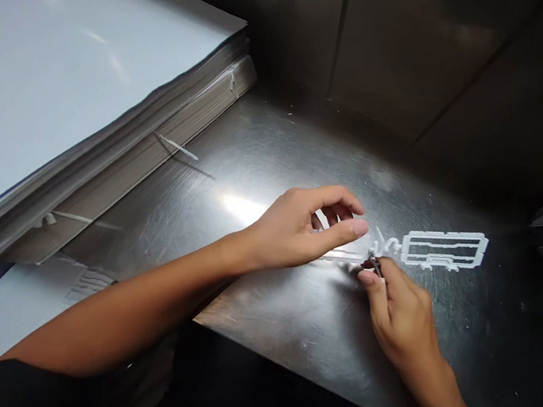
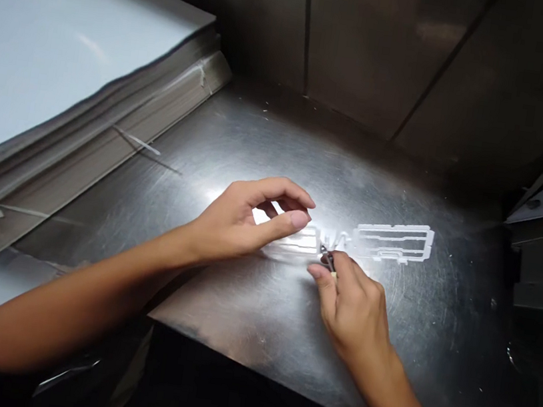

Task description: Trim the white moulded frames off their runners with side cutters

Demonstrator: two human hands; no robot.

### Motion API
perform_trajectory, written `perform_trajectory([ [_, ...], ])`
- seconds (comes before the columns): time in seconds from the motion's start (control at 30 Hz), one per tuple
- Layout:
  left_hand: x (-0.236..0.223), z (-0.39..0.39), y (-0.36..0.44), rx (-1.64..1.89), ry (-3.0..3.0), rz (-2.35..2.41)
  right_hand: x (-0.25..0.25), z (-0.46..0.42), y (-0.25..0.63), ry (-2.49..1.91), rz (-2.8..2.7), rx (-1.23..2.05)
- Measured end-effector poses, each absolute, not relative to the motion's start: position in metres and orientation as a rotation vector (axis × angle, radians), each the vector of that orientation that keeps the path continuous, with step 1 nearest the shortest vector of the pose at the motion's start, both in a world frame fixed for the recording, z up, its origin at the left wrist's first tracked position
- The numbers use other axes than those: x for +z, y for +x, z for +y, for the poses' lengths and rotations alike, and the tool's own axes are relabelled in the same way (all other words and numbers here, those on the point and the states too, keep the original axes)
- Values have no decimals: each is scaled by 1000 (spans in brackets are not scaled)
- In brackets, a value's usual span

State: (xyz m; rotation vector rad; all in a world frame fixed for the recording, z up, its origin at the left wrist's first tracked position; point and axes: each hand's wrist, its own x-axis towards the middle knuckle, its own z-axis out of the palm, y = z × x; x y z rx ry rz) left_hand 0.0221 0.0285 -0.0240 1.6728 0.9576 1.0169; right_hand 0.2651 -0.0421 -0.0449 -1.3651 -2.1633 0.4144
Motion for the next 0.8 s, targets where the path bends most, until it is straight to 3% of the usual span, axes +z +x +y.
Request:
perform_trajectory([
  [0.33, -29, 27, 28, 659, 2057, 846, -64, -64, 235, -1199, -2451, 280],
  [0.57, -33, 32, 30, 873, 1637, 781, -51, -47, 255, -1152, -2433, 507],
  [0.8, -40, 34, 39, 1081, 984, 620, -48, -40, 267, -1241, -2048, 649],
])
